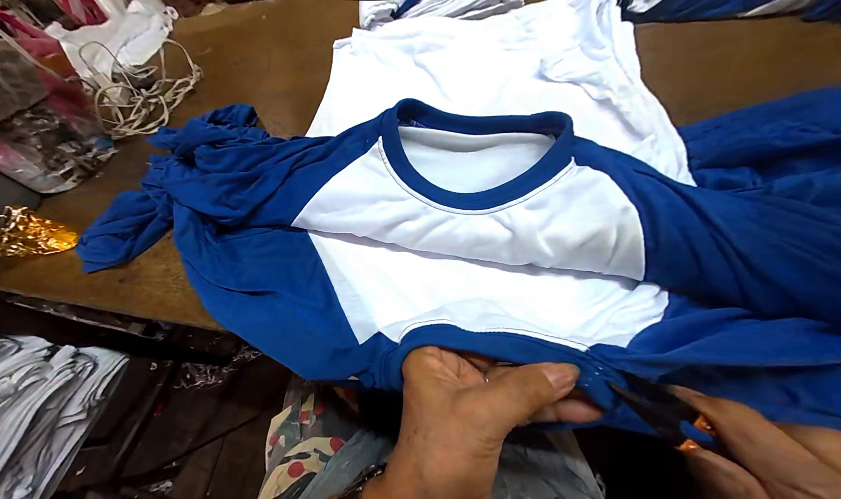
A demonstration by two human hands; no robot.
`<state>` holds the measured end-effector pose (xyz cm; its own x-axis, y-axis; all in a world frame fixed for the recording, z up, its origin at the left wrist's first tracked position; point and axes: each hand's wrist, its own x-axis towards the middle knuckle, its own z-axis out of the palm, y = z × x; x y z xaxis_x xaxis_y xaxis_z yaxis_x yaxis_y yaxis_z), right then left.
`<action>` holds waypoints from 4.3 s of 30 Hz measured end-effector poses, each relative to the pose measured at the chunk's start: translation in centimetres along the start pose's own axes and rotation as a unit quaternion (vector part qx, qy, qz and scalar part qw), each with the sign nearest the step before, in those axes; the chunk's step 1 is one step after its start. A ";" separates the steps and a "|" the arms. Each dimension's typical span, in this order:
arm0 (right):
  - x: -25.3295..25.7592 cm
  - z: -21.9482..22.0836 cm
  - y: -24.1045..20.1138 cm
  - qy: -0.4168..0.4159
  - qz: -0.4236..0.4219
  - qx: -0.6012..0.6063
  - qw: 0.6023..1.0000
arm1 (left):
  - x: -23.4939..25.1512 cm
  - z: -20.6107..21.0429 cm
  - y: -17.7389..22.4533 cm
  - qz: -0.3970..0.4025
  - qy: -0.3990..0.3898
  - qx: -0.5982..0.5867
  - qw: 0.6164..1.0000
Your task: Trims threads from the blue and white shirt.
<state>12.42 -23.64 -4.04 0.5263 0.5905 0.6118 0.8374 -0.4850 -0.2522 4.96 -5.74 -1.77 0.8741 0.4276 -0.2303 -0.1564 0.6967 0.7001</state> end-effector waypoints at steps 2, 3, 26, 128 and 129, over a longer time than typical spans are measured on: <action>0.0 0.0 0.0 0.001 -0.004 -0.001 1.000 | -0.1 0.0 0.0 0.001 0.004 -0.003 1.000; 0.0 0.0 0.0 0.003 -0.007 -0.002 1.000 | -0.1 0.1 0.0 0.000 0.006 -0.004 1.000; -0.5 0.7 -0.3 0.014 -0.011 -0.020 1.000 | -0.4 -0.4 -0.5 0.014 0.015 0.013 1.000; 12.9 3.9 7.9 0.031 0.289 0.276 0.916 | 12.7 -8.0 14.7 0.306 -0.162 0.662 0.664; 13.1 3.8 8.1 0.038 0.279 0.275 0.919 | 12.6 -7.8 15.0 0.308 -0.165 0.636 0.688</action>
<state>26.66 -17.35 -0.88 0.9021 0.2928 0.3171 0.3992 -0.2868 -0.8709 10.05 14.55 0.55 0.9112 0.1167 0.3950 -0.1987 -0.7154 0.6698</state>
